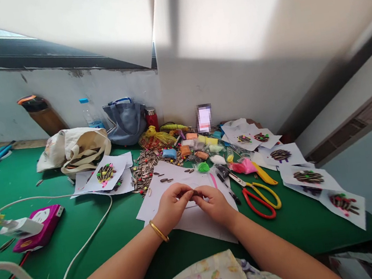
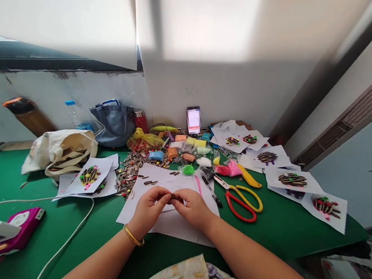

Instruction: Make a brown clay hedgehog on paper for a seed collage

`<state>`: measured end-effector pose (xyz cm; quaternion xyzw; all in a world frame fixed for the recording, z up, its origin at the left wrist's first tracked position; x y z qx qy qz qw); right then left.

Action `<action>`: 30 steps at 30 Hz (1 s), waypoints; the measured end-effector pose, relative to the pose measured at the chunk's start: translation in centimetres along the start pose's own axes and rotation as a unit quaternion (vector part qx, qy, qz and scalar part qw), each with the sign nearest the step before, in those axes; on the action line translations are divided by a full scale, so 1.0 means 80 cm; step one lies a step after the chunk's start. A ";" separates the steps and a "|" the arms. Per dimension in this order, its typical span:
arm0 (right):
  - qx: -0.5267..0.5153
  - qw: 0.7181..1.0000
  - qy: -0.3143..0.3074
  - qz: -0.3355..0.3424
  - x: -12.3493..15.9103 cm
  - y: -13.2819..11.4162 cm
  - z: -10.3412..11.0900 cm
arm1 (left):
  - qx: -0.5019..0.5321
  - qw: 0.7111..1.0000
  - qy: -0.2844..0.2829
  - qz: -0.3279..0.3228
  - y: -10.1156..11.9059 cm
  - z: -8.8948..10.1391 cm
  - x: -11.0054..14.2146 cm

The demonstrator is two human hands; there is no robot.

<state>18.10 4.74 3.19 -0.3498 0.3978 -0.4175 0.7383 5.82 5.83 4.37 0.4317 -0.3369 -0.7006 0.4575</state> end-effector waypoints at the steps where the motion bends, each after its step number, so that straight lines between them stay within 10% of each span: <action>1: -0.001 1.000 0.005 0.001 0.000 0.002 0.001 | 0.012 1.000 -0.002 0.005 -0.002 -0.002 0.000; 30: -0.027 0.999 -0.010 -0.022 -0.001 0.009 -0.004 | -0.050 0.998 -0.011 -0.021 -0.002 -0.004 0.000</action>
Point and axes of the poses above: each hand's wrist, its own x-axis away from the middle knuckle, its own z-axis out of the back of the hand, y = z × x, the point moved 10 cm from there along -x, towards the middle knuckle, and after that the axes turned 3 degrees about -x, right-handed, at the moved point
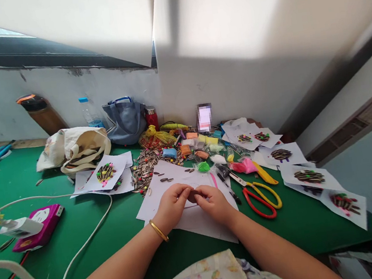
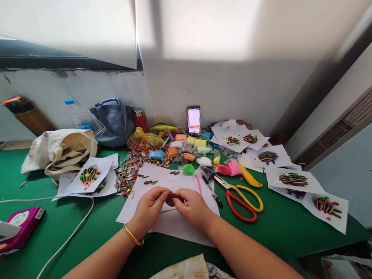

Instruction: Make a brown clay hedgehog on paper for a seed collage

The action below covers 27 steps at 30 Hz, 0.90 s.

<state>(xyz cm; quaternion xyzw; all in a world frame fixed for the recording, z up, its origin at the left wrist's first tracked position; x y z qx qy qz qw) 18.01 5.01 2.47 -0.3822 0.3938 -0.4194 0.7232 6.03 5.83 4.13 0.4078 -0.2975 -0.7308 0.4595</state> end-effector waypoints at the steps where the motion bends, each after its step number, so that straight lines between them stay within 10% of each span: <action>1: 0.002 1.000 0.000 0.000 0.000 0.000 0.000 | 0.001 1.000 0.001 -0.006 0.001 0.000 0.000; 27: -0.010 1.000 -0.014 0.006 -0.001 -0.010 -0.001 | 0.001 1.000 0.004 0.006 0.002 0.006 0.000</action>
Point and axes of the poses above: each hand's wrist, its own x-axis away from the middle knuckle, its own z-axis out of the back of the hand, y = z × x, the point moved 10 cm from there along -x, towards the middle knuckle, and after that the axes turned 3 degrees about -x, right-handed, at the moved point
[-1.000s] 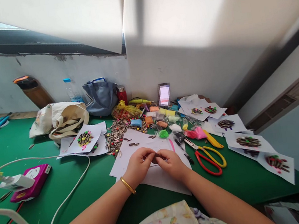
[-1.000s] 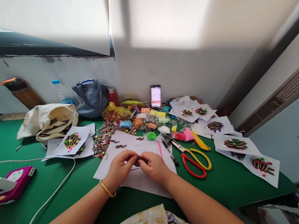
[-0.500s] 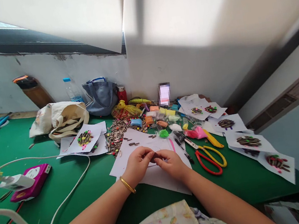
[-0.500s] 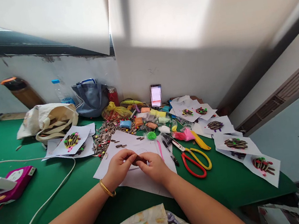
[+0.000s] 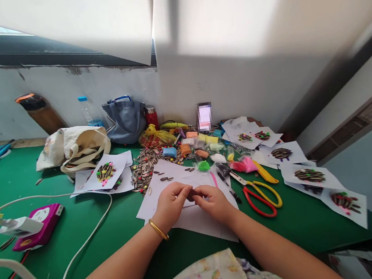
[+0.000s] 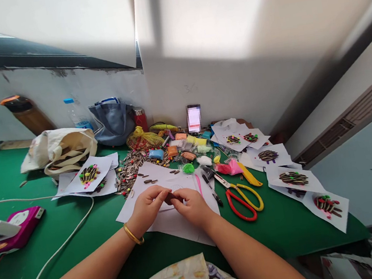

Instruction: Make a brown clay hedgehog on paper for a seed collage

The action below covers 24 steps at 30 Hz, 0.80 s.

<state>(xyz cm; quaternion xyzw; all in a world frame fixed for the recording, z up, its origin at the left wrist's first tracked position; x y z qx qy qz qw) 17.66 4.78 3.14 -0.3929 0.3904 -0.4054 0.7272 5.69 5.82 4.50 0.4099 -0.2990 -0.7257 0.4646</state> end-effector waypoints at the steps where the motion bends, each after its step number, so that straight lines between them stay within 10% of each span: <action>1: 0.004 1.000 0.005 -0.005 0.000 0.002 0.001 | 0.000 1.000 0.001 -0.010 0.002 0.000 0.000; 24: 0.016 0.999 0.027 -0.020 0.000 0.011 0.002 | 0.010 0.999 -0.012 0.052 -0.013 -0.006 0.000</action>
Point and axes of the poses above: each hand's wrist, its own x-axis away from the middle knuckle, its own z-axis out of the back of the hand, y = z × x, the point moved 10 cm from there along -x, towards the middle knuckle, and after that the axes turned 3 degrees about -x, right-handed, at the moved point
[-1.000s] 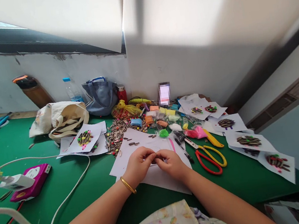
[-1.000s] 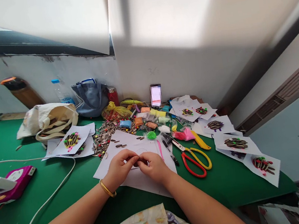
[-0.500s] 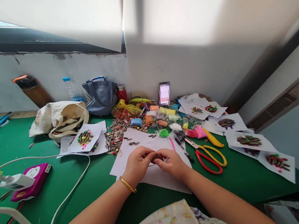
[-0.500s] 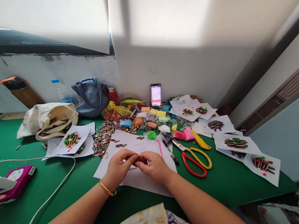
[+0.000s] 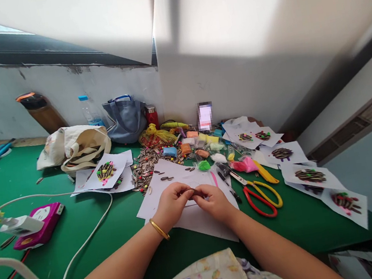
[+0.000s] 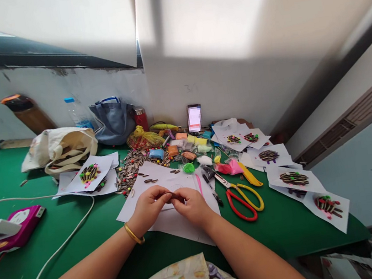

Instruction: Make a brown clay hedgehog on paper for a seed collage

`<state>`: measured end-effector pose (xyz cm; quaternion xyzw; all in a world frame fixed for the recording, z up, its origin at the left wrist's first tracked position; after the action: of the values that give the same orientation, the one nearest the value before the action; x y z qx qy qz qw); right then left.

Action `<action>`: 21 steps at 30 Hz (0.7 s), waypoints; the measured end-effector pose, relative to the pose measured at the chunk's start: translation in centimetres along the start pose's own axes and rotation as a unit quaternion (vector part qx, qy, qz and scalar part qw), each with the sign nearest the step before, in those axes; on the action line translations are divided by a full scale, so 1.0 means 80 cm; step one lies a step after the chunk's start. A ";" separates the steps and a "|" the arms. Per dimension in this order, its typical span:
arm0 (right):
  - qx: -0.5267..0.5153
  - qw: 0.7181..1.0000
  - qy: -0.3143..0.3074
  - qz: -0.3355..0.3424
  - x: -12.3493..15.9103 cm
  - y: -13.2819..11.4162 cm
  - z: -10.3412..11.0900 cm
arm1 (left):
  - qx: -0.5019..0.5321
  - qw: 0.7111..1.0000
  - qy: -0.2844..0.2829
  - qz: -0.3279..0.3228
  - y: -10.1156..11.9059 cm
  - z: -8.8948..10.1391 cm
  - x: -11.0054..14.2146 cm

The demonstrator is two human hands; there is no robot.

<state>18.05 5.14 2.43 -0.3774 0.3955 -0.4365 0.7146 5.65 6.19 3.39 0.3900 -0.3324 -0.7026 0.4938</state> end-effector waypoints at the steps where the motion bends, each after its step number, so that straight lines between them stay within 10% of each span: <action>1: -0.012 1.000 0.005 -0.002 0.000 0.000 0.003 | 0.015 1.000 -0.004 0.005 -0.001 -0.001 -0.001; 21: -0.073 0.997 -0.016 -0.013 -0.001 0.008 -0.002 | 0.122 0.991 -0.010 0.044 -0.014 -0.009 -0.002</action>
<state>18.11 5.37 1.83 -0.4402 0.4102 -0.4098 0.6855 5.83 6.58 2.12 0.4253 -0.4375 -0.6383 0.4694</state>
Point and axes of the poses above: each hand's wrist, its own x-axis away from the middle knuckle, its own z-axis out of the back of the hand, y = z × x, the point moved 10 cm from there along -x, towards the middle knuckle, and after that the axes turned 3 degrees about -x, right-handed, at the moved point
